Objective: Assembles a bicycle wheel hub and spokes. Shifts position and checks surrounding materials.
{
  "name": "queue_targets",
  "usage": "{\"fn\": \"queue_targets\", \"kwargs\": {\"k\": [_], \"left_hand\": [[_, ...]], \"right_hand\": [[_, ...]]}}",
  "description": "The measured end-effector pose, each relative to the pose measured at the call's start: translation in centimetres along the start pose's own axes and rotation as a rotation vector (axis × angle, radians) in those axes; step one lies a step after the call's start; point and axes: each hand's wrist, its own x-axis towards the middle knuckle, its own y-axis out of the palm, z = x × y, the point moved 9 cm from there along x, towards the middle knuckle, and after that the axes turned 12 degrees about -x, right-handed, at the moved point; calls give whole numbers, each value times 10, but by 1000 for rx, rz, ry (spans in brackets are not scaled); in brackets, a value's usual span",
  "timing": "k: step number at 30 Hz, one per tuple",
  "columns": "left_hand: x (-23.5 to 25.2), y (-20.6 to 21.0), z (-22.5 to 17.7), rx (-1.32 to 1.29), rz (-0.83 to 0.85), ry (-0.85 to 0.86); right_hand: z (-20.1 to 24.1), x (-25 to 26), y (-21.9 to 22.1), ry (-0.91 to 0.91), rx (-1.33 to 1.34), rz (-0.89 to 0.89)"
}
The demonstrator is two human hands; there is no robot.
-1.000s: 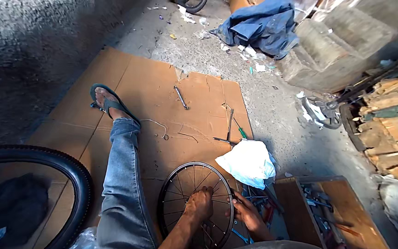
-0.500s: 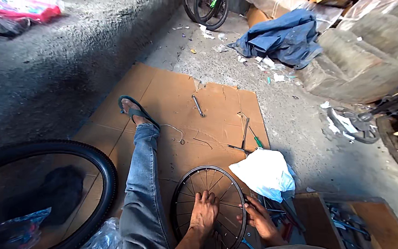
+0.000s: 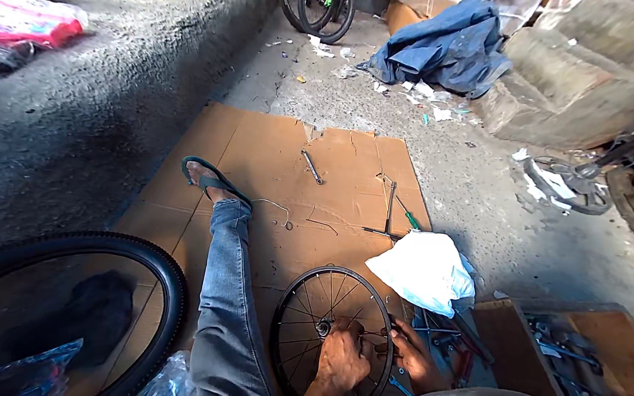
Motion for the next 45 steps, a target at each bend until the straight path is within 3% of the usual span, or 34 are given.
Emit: {"fn": "queue_targets", "kwargs": {"k": [5, 8, 12, 16, 25, 27, 30, 33, 39, 45], "left_hand": [[5, -6, 14, 50, -60, -46], [2, -21, 20, 159, -19, -137], [-1, -31, 27, 362, -23, -154], [8, -23, 34, 500, -99, -38], [28, 4, 40, 190, 67, -55], [31, 7, 39, 177, 107, -73], [34, 9, 36, 165, 186, -114], [37, 7, 36, 121, 219, -142], [39, 1, 45, 16, 225, -297], [39, 6, 52, -39, 207, -310]], "right_hand": [[-18, 2, 29, -14, 231, -50], [-13, 2, 51, 8, 304, 31], [-15, 6, 66, 32, 198, 148], [-31, 11, 61, 73, 111, 167], [-46, 16, 49, 73, 96, 150], [-48, 17, 39, 10, -54, 111], [-63, 20, 26, -111, -688, 99], [-89, 14, 40, -89, -1131, 295], [-108, 2, 64, -251, -1233, 350], [-105, -3, 68, -109, -1398, 425]]}}
